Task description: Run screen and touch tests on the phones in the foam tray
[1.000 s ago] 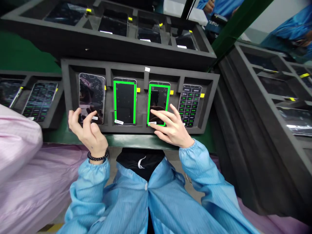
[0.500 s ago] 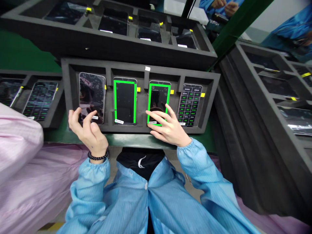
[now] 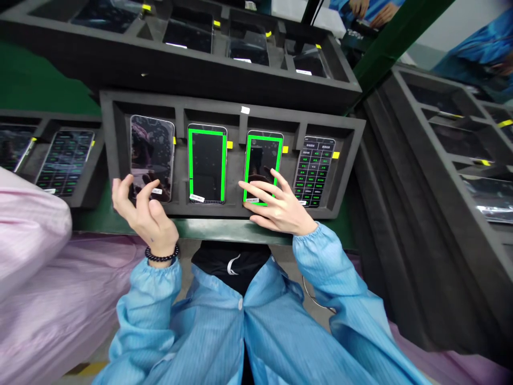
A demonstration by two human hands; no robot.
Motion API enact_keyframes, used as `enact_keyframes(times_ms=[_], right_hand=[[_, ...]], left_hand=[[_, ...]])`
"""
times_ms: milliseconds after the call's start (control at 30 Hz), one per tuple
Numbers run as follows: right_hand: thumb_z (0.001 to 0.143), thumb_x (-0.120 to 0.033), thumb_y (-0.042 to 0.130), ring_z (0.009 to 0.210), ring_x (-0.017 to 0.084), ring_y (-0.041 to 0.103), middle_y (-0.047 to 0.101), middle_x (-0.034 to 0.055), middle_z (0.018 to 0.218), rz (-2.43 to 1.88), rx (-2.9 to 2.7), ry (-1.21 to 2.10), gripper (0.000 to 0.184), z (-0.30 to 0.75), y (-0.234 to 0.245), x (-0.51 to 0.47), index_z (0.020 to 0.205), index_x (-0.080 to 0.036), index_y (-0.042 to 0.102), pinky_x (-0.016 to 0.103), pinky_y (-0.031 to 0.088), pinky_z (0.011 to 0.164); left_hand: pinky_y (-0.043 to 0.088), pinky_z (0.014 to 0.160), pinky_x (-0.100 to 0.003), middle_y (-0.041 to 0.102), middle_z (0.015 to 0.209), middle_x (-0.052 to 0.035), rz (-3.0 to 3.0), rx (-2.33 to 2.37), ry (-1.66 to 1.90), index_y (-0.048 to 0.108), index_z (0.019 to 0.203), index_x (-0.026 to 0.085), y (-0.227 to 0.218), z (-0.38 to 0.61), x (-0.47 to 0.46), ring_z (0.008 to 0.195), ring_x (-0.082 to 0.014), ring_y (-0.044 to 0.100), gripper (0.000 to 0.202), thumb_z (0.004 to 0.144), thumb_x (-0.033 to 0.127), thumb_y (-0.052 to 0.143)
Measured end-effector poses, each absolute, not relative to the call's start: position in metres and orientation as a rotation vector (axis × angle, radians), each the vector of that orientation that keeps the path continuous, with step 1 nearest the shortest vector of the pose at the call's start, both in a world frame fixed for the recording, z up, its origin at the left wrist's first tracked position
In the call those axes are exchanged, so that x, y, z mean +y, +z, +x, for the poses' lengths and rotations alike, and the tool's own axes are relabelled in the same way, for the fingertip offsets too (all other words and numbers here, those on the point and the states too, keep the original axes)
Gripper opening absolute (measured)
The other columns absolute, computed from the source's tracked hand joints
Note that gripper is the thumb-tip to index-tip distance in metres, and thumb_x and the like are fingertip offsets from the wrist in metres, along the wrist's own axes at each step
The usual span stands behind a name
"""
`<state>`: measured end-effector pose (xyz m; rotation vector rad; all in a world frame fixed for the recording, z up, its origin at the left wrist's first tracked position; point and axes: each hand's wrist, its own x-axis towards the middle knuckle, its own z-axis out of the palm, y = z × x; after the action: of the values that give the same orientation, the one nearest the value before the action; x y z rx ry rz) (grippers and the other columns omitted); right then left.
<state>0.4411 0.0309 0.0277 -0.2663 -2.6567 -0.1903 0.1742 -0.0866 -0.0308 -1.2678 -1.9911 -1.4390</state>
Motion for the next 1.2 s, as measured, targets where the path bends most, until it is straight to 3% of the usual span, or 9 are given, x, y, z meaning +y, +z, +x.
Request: enact_keyframes(times_ms=[267, 500, 633, 767, 900, 1033, 1200], right_hand=[[0.106, -0.042, 0.045, 0.130, 0.022, 0.059, 0.057, 0.0069, 0.150, -0.244, -2.655, -0.203, 0.036, 0.438, 0.027, 0.033, 0.103, -0.021, 0.073, 0.054, 0.023, 0.130], [0.106, -0.040, 0.046, 0.130, 0.022, 0.057, 0.059, 0.0049, 0.149, -0.295, -2.628, -0.166, 0.032, 0.443, 0.028, 0.034, 0.107, -0.023, 0.074, 0.054, 0.030, 0.127], [0.108, -0.041, 0.034, 0.131, 0.024, 0.054, 0.054, -0.0003, 0.153, -0.545, -2.349, -0.097, 0.042, 0.461, 0.035, 0.034, 0.116, -0.031, 0.074, 0.056, 0.036, 0.122], [0.109, -0.043, 0.026, 0.127, 0.026, 0.055, 0.055, 0.0001, 0.149, -0.699, -2.186, -0.078, 0.053, 0.476, 0.036, 0.026, 0.112, -0.030, 0.077, 0.055, 0.039, 0.119], [0.108, -0.039, 0.030, 0.124, 0.027, 0.056, 0.056, 0.0031, 0.148, -0.717, -2.260, -0.066, 0.049, 0.485, 0.028, 0.014, 0.112, -0.029, 0.078, 0.056, 0.040, 0.118], [0.107, -0.035, 0.032, 0.124, 0.026, 0.055, 0.058, 0.0082, 0.145, -0.750, -2.258, -0.025, 0.047, 0.492, 0.018, 0.000, 0.109, -0.024, 0.078, 0.055, 0.038, 0.119], [0.106, -0.035, 0.041, 0.126, 0.024, 0.056, 0.061, 0.0081, 0.145, -0.700, -2.406, -0.011, 0.037, 0.487, 0.009, -0.011, 0.111, -0.026, 0.076, 0.053, 0.036, 0.121]], left_hand=[[0.029, 0.123, -0.048, 0.056, 0.143, -0.0216, -1.261, -1.990, -1.458, 0.074, 0.119, 0.009, -0.030, 0.176, -0.087, 0.146, -0.0313, 0.041, 0.055, 0.103, 0.042, 0.033], [0.030, 0.122, -0.048, 0.055, 0.143, -0.0218, -1.263, -1.982, -1.461, 0.074, 0.120, 0.009, -0.030, 0.175, -0.087, 0.145, -0.0320, 0.042, 0.053, 0.102, 0.041, 0.035], [0.042, 0.109, -0.045, 0.064, 0.128, -0.0194, -1.296, -1.986, -1.450, 0.074, 0.120, 0.010, -0.019, 0.184, -0.086, 0.125, -0.0293, 0.056, 0.052, 0.101, 0.039, 0.035], [0.039, 0.109, -0.045, 0.065, 0.120, -0.0164, -1.653, -1.928, -1.402, 0.072, 0.122, 0.013, -0.004, 0.213, -0.073, 0.119, -0.0281, 0.056, 0.050, 0.101, 0.036, 0.033], [0.036, 0.108, -0.048, 0.061, 0.120, -0.0169, -1.940, -1.916, -1.152, 0.073, 0.112, 0.015, -0.001, 0.247, -0.048, 0.124, -0.0326, 0.050, 0.040, 0.100, 0.036, 0.041], [0.035, 0.107, -0.049, 0.060, 0.123, -0.0206, -2.026, -1.904, -1.052, 0.067, 0.118, 0.010, -0.006, 0.260, -0.033, 0.127, -0.0351, 0.047, 0.042, 0.100, 0.040, 0.044], [0.031, 0.111, -0.048, 0.062, 0.128, -0.0164, -2.116, -1.749, -1.110, 0.069, 0.125, 0.018, -0.012, 0.255, -0.036, 0.132, -0.0323, 0.047, 0.042, 0.102, 0.039, 0.042]])
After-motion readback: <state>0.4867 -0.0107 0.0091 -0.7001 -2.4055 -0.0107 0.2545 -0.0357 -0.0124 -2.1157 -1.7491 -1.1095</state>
